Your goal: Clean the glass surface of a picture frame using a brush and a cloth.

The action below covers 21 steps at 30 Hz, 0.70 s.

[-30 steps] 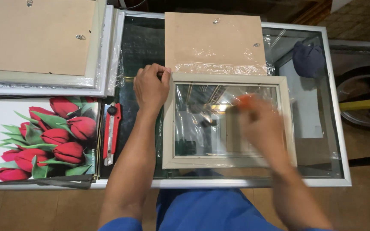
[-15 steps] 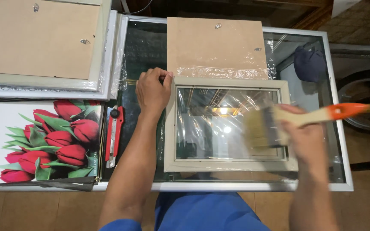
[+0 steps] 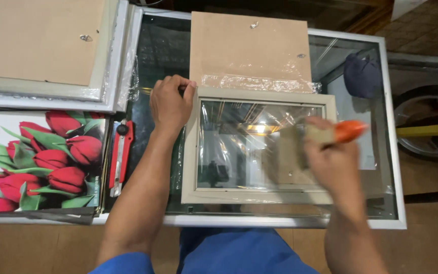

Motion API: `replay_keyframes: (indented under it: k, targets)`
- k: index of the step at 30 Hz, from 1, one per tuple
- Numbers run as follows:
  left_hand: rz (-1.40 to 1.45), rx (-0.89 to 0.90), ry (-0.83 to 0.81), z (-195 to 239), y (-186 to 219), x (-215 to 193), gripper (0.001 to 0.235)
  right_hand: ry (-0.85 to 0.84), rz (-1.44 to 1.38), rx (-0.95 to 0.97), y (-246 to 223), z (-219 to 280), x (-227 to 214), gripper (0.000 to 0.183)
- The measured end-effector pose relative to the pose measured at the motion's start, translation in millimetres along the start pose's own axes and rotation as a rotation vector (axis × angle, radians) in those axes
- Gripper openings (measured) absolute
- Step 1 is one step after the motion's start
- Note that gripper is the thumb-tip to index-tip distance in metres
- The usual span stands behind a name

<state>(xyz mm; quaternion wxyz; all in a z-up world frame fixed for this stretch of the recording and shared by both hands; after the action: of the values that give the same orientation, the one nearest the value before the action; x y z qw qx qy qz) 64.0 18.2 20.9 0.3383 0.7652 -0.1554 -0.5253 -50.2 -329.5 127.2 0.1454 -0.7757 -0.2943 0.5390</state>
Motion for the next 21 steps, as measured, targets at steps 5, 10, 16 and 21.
replay_keyframes:
  k: [5,10,16,21]
  targets:
    - [0.023,-0.004,-0.009,1.1,4.8,-4.3,0.012,-0.106,-0.267,-0.166,-91.0,9.9,65.1,0.036]
    - [0.046,-0.001,-0.028,3.8,7.0,-7.3,0.011,-0.142,-0.658,-0.128,-75.3,25.2,78.8,0.037]
    - [0.036,-0.025,-0.041,4.7,9.6,-7.2,0.012,0.044,-0.316,0.168,53.3,30.8,-38.8,0.031]
    - [0.040,-0.030,-0.024,3.3,10.0,-8.3,0.013,0.012,0.312,0.344,4.2,22.8,-59.3,0.032]
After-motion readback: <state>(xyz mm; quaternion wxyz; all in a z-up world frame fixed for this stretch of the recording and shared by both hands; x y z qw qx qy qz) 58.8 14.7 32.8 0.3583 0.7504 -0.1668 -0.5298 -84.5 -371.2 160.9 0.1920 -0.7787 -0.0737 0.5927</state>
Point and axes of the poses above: each hand's wrist, its own z-axis away from the middle knuckle, its own x-axis out of the palm, y = z × x, the point moved 7 cm from there along -z, towards the middle knuckle, and after that the axes turned 12 degrees about -x, right-handed, at the moved point
